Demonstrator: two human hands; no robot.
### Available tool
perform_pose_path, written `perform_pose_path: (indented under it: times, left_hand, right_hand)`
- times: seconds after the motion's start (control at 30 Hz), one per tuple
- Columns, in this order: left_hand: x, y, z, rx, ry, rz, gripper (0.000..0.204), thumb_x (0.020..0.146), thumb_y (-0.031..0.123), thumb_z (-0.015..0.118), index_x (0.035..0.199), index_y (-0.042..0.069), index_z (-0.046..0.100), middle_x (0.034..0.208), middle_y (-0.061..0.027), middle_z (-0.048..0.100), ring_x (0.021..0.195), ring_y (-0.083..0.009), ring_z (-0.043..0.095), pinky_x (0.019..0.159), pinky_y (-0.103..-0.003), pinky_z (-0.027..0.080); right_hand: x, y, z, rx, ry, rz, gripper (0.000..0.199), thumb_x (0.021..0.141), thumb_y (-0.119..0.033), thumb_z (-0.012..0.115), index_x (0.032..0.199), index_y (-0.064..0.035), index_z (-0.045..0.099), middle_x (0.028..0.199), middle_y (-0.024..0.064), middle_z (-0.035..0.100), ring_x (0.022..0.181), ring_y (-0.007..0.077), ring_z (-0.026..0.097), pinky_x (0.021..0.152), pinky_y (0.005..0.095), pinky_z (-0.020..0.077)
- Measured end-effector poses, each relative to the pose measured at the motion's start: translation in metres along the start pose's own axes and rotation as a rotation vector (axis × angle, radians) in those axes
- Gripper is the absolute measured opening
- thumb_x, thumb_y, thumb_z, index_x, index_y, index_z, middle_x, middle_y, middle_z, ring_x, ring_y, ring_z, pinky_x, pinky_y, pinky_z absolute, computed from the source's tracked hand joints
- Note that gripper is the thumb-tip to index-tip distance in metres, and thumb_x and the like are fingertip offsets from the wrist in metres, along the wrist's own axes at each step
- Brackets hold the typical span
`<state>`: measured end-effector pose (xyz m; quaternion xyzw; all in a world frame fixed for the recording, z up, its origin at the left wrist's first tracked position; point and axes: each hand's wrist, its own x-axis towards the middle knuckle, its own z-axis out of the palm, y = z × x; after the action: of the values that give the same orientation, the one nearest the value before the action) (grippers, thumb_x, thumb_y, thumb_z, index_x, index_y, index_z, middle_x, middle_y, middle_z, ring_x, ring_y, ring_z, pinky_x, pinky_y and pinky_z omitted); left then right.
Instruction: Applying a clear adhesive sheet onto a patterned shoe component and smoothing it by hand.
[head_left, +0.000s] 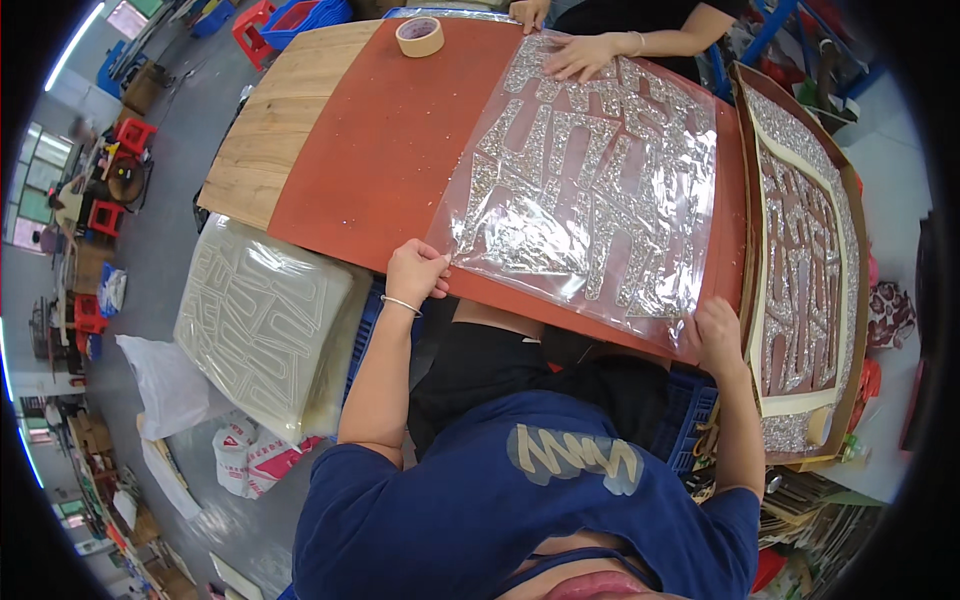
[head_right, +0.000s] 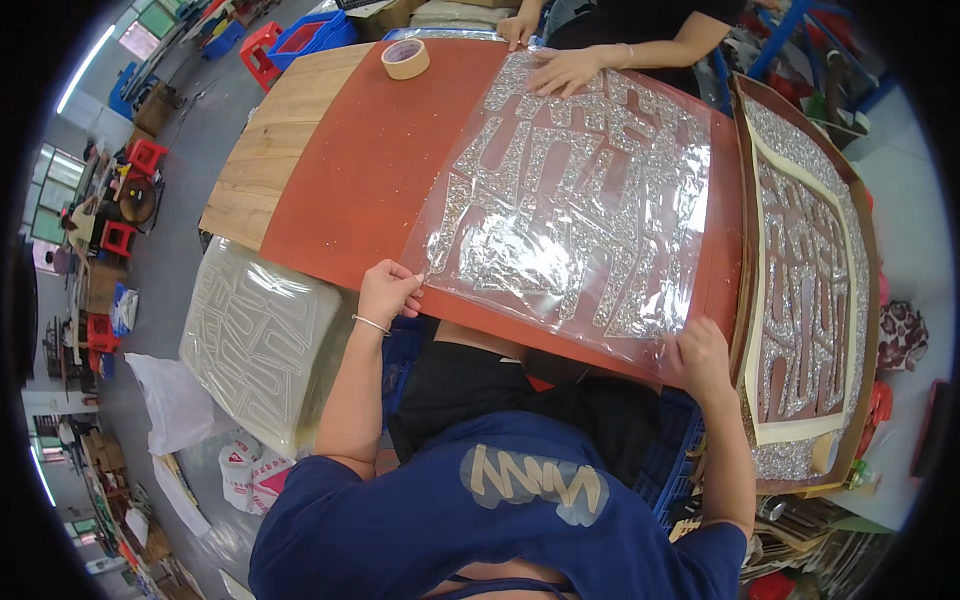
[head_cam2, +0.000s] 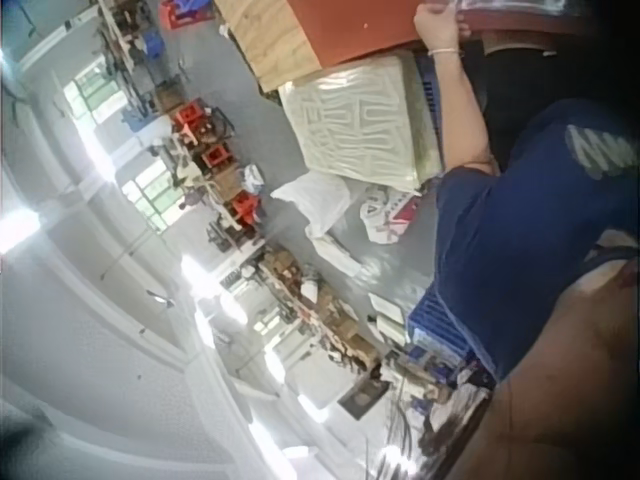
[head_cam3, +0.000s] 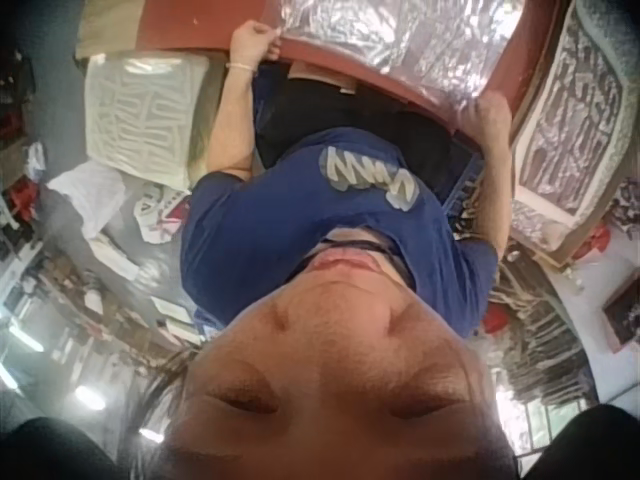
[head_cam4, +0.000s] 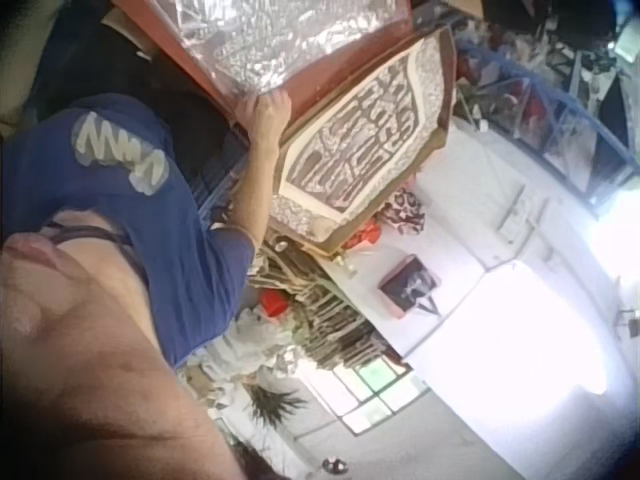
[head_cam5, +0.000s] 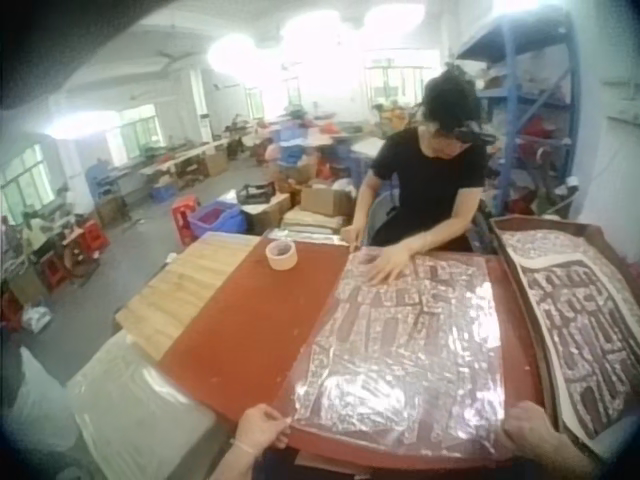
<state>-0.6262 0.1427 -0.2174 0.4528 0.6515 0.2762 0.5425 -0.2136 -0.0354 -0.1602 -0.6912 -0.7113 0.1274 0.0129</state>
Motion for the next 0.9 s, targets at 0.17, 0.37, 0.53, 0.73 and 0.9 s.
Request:
perform_pose_path:
  times: [0.17, 0.37, 0.53, 0.73, 0.9]
  left_hand:
    - [-0.002, 0.006, 0.003, 0.037, -0.01, -0.003, 0.015, 0.081, 0.006, 0.065, 0.08, -0.003, 0.053, 0.064, -0.0129, 0.062, 0.047, -0.0162, 0.061, 0.038, -0.027, 0.05]
    - [-0.002, 0.002, -0.001, -0.003, -0.039, -0.013, 0.017, 0.081, 0.008, 0.066, 0.081, -0.003, 0.054, 0.062, -0.0113, 0.062, 0.045, -0.0152, 0.06, 0.036, -0.026, 0.047]
    - [-0.005, -0.001, -0.009, 0.011, -0.019, 0.0, 0.016, 0.081, 0.007, 0.066, 0.083, -0.003, 0.053, 0.061, -0.0107, 0.061, 0.044, -0.0147, 0.059, 0.035, -0.025, 0.046]
    - [0.002, -0.001, -0.006, -0.061, -0.072, -0.011, 0.015, 0.082, 0.006, 0.064, 0.086, -0.004, 0.053, 0.063, -0.011, 0.061, 0.043, -0.0137, 0.058, 0.034, -0.024, 0.045]
    - [-0.007, -0.007, 0.006, 0.192, 0.456, 0.573, 0.013, 0.084, 0.008, 0.064, 0.089, -0.002, 0.056, 0.068, -0.0113, 0.061, 0.054, -0.0167, 0.061, 0.047, -0.029, 0.049]
  right_hand:
    - [0.106, -0.044, 0.02, 0.08, 0.357, -0.288, 0.05, 0.079, -0.021, 0.067, 0.12, 0.0009, 0.048, 0.134, 0.026, 0.038, 0.123, 0.0428, 0.039, 0.105, 0.0492, 0.0296]
    - [0.096, -0.157, 0.065, 0.285, -0.118, -0.989, 0.066, 0.08, -0.041, 0.064, 0.13, -0.0024, 0.044, 0.138, 0.0253, 0.035, 0.132, 0.0396, 0.031, 0.112, 0.0497, 0.0183]
    - [0.178, -0.177, 0.006, 0.488, -0.28, -0.335, 0.047, 0.085, -0.023, 0.057, 0.125, -0.0002, 0.048, 0.133, 0.0243, 0.042, 0.122, 0.0411, 0.041, 0.104, 0.0443, 0.0325]
    - [0.272, -0.135, 0.066, -0.095, 0.195, -0.284, 0.075, 0.092, -0.047, 0.041, 0.137, 0.0104, 0.027, 0.146, 0.0281, 0.022, 0.139, 0.0385, 0.016, 0.113, 0.0506, 0.0087]
    - [0.258, -0.173, 0.091, 0.014, 0.298, -0.352, 0.073, 0.093, -0.047, 0.04, 0.135, 0.012, 0.031, 0.143, 0.0299, 0.028, 0.137, 0.0413, 0.02, 0.113, 0.0521, 0.0099]
